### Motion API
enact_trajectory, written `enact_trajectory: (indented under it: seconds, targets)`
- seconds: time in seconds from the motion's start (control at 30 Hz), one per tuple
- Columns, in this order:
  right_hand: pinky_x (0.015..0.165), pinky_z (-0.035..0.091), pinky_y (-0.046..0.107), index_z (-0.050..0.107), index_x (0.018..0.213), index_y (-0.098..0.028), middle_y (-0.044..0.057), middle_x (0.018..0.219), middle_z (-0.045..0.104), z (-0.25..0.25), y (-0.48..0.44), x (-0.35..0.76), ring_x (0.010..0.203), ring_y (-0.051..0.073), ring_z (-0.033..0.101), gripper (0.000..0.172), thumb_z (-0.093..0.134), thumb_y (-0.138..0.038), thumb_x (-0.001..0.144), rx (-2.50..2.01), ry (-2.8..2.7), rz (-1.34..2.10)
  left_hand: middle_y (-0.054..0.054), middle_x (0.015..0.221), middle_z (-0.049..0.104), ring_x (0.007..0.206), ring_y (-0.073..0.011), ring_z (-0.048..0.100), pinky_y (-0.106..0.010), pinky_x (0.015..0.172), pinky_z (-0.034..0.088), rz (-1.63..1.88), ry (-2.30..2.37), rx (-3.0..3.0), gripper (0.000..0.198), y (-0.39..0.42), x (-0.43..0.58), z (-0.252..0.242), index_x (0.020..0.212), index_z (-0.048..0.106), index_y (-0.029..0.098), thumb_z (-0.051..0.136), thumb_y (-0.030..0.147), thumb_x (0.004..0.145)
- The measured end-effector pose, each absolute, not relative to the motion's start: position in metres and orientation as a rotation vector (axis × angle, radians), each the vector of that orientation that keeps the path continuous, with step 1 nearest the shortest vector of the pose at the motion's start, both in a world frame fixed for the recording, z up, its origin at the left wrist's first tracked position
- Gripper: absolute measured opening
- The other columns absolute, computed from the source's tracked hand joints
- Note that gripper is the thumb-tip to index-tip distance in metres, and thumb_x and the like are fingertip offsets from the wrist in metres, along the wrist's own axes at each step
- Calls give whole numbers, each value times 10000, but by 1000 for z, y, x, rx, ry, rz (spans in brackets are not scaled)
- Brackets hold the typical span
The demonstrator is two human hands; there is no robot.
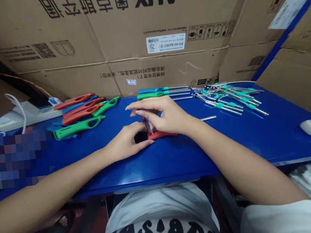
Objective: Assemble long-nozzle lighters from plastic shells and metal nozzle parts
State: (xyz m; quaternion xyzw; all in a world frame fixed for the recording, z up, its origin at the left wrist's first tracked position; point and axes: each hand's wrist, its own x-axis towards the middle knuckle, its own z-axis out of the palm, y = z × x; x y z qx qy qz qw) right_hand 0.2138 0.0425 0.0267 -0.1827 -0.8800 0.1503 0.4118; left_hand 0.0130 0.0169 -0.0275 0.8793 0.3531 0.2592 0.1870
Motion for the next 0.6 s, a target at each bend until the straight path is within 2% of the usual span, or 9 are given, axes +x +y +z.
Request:
enact_trajectory:
  seconds: [0.07, 0.13, 0.27, 0.47, 0.53, 0.6]
  targets:
    - [826, 582, 314, 769, 1061, -215, 48, 966, 796, 28, 42, 214, 857, 179, 737, 216, 577, -270, 980, -459, -2208, 329, -43, 1019, 706, 981, -235, 665, -386, 901, 520, 728, 992, 2472, 153, 16, 14, -27, 991, 627, 203, 711, 252, 872]
    - [816, 575, 309, 776, 987, -215, 43, 933, 796, 30, 42, 213, 834, 178, 732, 173, 612, -264, 959, -442, -2205, 243, -45, 1025, 707, 993, -237, 663, -396, 916, 518, 730, 979, 2467, 153, 16, 14, -28, 994, 628, 204, 710, 241, 871]
    - [772, 563, 285, 760, 963, -224, 29, 896, 786, 29, 39, 211, 793, 160, 719, 153, 609, -249, 961, -403, -2214, 132, -51, 1043, 705, 1012, -234, 656, -390, 928, 519, 769, 946, 2454, 147, 16, 16, -29, 972, 620, 199, 717, 216, 864]
    - [675, 536, 289, 712, 852, -205, 50, 803, 733, 18, 38, 206, 729, 170, 679, 153, 642, -302, 947, -454, -2093, -62, -49, 976, 690, 934, -233, 651, -383, 870, 525, 810, 980, 2473, 150, 15, 20, -32, 959, 605, 191, 704, 199, 847]
    - [731, 554, 299, 726, 942, -198, 76, 906, 754, 15, 39, 206, 837, 191, 707, 138, 613, -275, 959, -439, -2117, -60, -51, 972, 689, 929, -238, 650, -392, 869, 524, 803, 1002, 2469, 156, 14, 20, -32, 958, 601, 193, 709, 225, 850]
    - [841, 567, 320, 719, 1106, -196, 98, 1091, 756, 15, 40, 207, 995, 204, 712, 214, 549, -225, 980, -415, -2168, 36, -54, 968, 686, 930, -243, 650, -399, 873, 523, 790, 1022, 2469, 168, 15, 20, -32, 956, 599, 193, 718, 251, 852]
